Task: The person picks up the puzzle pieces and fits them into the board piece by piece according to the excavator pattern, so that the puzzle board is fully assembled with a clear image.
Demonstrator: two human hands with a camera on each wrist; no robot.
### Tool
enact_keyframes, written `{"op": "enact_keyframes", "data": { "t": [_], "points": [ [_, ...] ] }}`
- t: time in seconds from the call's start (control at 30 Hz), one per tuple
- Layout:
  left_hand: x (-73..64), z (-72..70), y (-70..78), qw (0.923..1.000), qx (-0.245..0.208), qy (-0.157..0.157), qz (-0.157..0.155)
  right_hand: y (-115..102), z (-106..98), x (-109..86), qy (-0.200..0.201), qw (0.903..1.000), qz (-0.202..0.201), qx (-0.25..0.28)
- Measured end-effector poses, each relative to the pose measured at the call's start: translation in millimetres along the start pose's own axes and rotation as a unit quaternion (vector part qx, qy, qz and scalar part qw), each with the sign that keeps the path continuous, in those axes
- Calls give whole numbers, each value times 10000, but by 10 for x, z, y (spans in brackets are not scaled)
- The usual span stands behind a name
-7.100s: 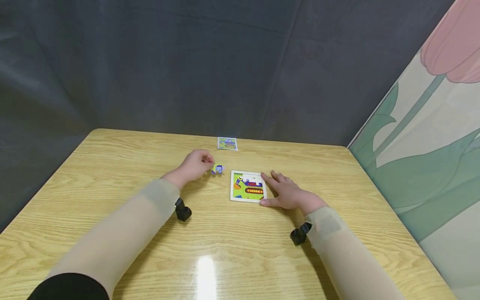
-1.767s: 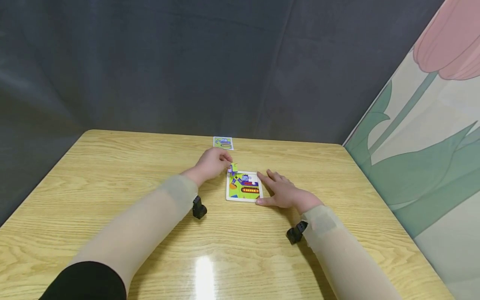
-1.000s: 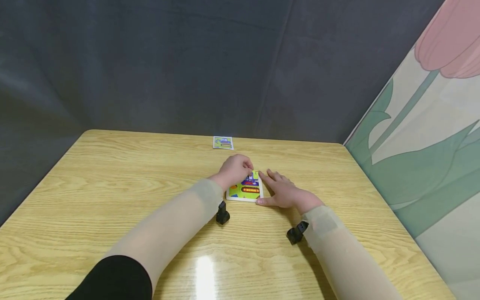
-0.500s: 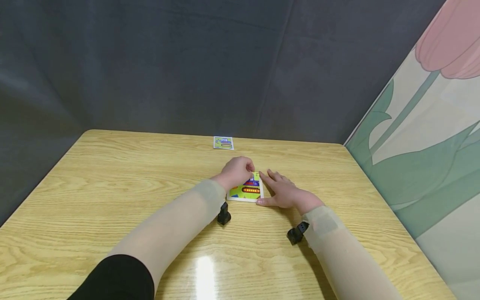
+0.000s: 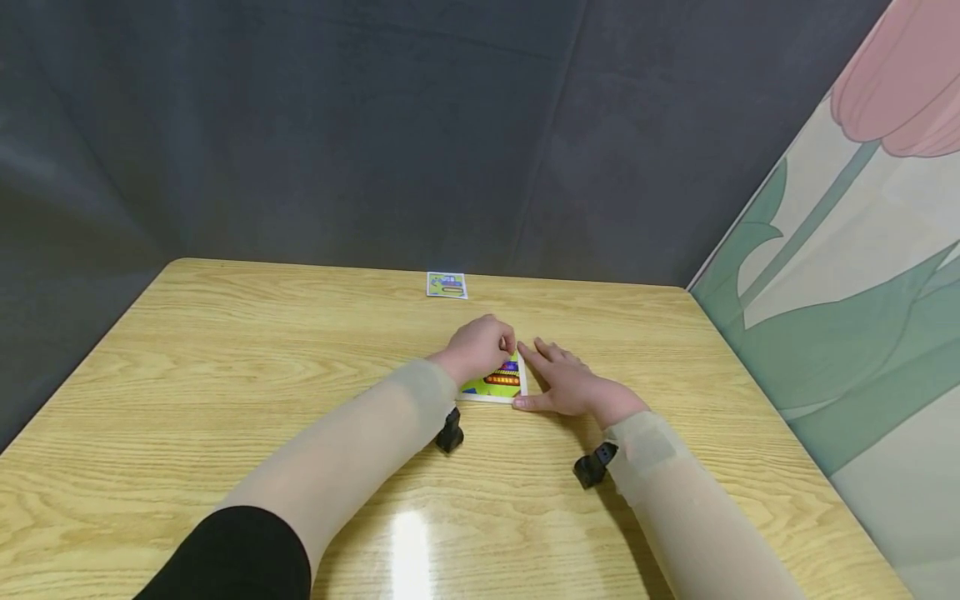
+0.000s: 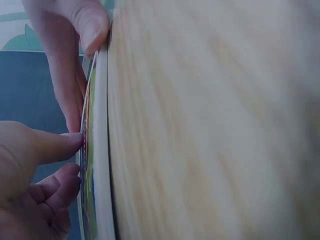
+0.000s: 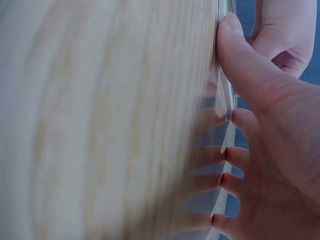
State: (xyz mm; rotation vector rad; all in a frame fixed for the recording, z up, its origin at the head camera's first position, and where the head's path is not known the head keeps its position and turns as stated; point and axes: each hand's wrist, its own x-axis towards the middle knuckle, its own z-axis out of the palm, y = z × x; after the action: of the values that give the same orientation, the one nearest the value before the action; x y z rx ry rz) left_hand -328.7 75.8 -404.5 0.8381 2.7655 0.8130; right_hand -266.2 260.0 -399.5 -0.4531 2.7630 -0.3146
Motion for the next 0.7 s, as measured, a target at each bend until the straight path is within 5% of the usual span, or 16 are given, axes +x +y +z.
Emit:
{"op": "enact_keyframes", "data": {
  "t": [0.3,0.7],
  "points": [
    [-71,-19,69,9965,821,9,148,-11,0,16,-54,10000,47,1],
    [-127,-59,-36,9927,1107,-291,378,-7,-25,7,-106,9995,191,-222]
  ]
}}
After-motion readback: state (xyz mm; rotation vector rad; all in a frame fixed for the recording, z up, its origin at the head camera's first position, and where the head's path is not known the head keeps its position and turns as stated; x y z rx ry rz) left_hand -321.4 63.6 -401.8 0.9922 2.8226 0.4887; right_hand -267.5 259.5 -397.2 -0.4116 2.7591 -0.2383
